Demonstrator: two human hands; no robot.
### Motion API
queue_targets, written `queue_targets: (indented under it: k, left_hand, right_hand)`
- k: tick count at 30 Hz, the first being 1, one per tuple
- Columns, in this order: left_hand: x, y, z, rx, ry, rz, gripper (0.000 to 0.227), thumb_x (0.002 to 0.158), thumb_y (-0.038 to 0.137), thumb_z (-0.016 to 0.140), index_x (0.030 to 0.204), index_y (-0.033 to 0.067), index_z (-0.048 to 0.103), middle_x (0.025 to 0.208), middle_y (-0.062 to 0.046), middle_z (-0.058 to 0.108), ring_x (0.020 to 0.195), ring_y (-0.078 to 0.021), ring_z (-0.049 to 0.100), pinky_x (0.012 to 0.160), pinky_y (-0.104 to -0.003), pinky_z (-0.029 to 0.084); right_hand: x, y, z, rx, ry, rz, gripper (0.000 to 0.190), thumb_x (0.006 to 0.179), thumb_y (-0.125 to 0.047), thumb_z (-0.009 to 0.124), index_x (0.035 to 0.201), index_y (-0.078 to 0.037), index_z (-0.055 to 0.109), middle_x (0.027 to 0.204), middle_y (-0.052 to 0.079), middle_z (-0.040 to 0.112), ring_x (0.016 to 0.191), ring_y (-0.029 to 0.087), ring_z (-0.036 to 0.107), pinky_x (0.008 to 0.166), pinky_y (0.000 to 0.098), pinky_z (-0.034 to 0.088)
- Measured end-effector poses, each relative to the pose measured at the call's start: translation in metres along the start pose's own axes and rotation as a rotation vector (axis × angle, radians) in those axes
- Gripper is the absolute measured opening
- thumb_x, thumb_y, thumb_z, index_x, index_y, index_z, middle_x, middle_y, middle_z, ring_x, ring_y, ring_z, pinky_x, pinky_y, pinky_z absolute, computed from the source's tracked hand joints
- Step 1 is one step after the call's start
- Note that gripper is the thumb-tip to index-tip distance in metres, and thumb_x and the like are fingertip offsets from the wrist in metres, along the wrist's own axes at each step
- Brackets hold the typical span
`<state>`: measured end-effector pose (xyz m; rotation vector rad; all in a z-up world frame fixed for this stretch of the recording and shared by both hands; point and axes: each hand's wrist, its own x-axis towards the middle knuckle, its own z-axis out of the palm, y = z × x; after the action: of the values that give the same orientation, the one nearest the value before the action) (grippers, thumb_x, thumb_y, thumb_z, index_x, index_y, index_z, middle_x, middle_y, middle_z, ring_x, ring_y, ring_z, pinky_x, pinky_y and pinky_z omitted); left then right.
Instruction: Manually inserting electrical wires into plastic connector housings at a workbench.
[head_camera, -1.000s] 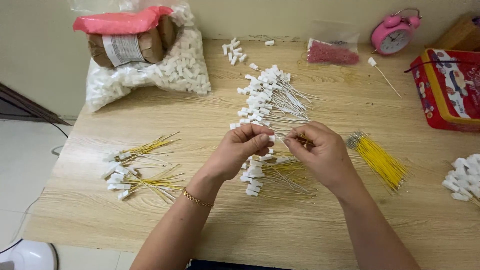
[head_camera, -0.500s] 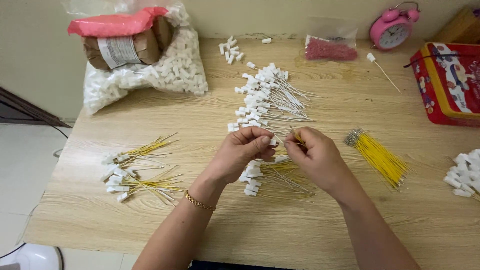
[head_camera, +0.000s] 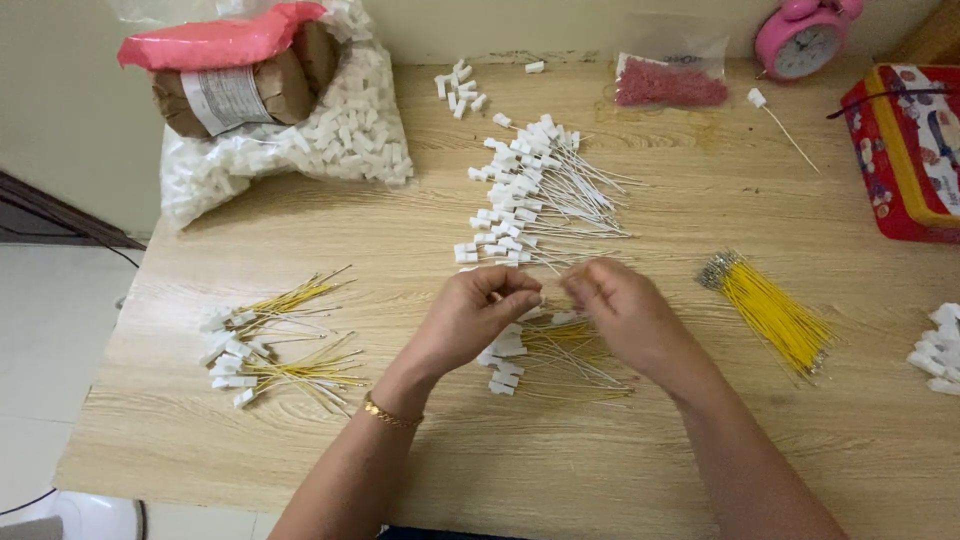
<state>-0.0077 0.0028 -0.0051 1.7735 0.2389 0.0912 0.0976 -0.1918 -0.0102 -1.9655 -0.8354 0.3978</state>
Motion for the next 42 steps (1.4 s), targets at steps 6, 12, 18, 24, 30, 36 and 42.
queue_targets:
  k: [6, 12, 18, 24, 30, 36, 42]
  left_hand:
    - [0.027, -0.036, -0.025, 0.537, 0.143, 0.122, 0.019, 0.092, 0.02, 0.07, 0.109, 0.0153, 0.079, 0.091, -0.011, 0.076, 0.087, -0.0334, 0.075, 0.073, -0.042, 0.06]
    - [0.093, -0.08, -0.024, 1.058, 0.311, 0.419, 0.021, 0.084, 0.03, 0.079, 0.105, 0.0309, 0.077, 0.092, 0.0, 0.067, 0.09, -0.025, 0.069, 0.075, -0.041, 0.059]
    - [0.112, -0.087, -0.017, 1.148, 0.319, 0.423, 0.012, 0.087, 0.035, 0.076, 0.098, 0.0307, 0.078, 0.092, 0.002, 0.066, 0.09, -0.0234, 0.069, 0.076, -0.041, 0.058]
    - [0.111, -0.083, -0.022, 0.968, 0.22, 0.407, 0.008, 0.085, 0.024, 0.078, 0.092, 0.0247, 0.075, 0.081, -0.002, 0.07, 0.08, -0.0279, 0.073, 0.07, -0.042, 0.059]
    - [0.08, -0.044, -0.022, 0.445, 0.196, 0.293, 0.021, 0.082, 0.017, 0.081, 0.102, 0.0168, 0.075, 0.095, -0.01, 0.069, 0.091, -0.0305, 0.074, 0.075, -0.04, 0.06]
    - [0.036, -0.015, -0.006, -0.185, 0.077, 0.173, 0.023, 0.087, 0.007, 0.079, 0.11, 0.0073, 0.078, 0.094, -0.008, 0.072, 0.086, -0.0125, 0.068, 0.08, -0.027, 0.058]
    - [0.013, 0.0, 0.0, -0.32, 0.061, 0.149, 0.016, 0.09, 0.009, 0.079, 0.104, 0.002, 0.076, 0.086, -0.009, 0.076, 0.081, -0.0114, 0.072, 0.075, -0.026, 0.06]
  right_hand:
    - [0.012, 0.024, -0.018, 0.147, 0.203, 0.077, 0.025, 0.114, -0.029, 0.046, 0.116, -0.012, 0.064, 0.07, 0.004, 0.056, 0.061, 0.015, 0.056, 0.064, 0.0327, 0.051]
    - [0.017, 0.031, -0.011, 0.244, 0.195, 0.031, 0.015, 0.113, -0.021, 0.047, 0.111, -0.008, 0.054, 0.072, 0.004, 0.051, 0.061, 0.013, 0.047, 0.056, 0.0268, 0.043]
    - [0.011, 0.025, -0.013, 0.334, 0.199, 0.021, 0.008, 0.099, -0.008, 0.07, 0.105, -0.004, 0.067, 0.074, 0.002, 0.056, 0.067, 0.008, 0.052, 0.059, 0.021, 0.046]
    - [0.012, 0.012, -0.011, 0.358, 0.222, 0.031, 0.006, 0.099, -0.008, 0.071, 0.103, -0.004, 0.071, 0.073, 0.0, 0.055, 0.066, 0.007, 0.049, 0.058, 0.022, 0.041]
    - [0.004, -0.016, -0.007, 0.397, 0.174, 0.059, 0.01, 0.1, -0.007, 0.066, 0.105, -0.001, 0.072, 0.067, 0.001, 0.053, 0.062, 0.007, 0.049, 0.056, 0.0217, 0.041]
    - [0.003, -0.016, -0.007, 0.228, 0.176, -0.045, 0.009, 0.097, -0.009, 0.072, 0.101, -0.002, 0.076, 0.073, 0.007, 0.061, 0.073, 0.012, 0.054, 0.067, 0.029, 0.049]
    - [-0.002, -0.029, 0.001, 0.045, 0.175, -0.104, 0.011, 0.096, -0.015, 0.073, 0.1, -0.008, 0.08, 0.074, 0.01, 0.066, 0.071, 0.014, 0.063, 0.065, 0.03, 0.051]
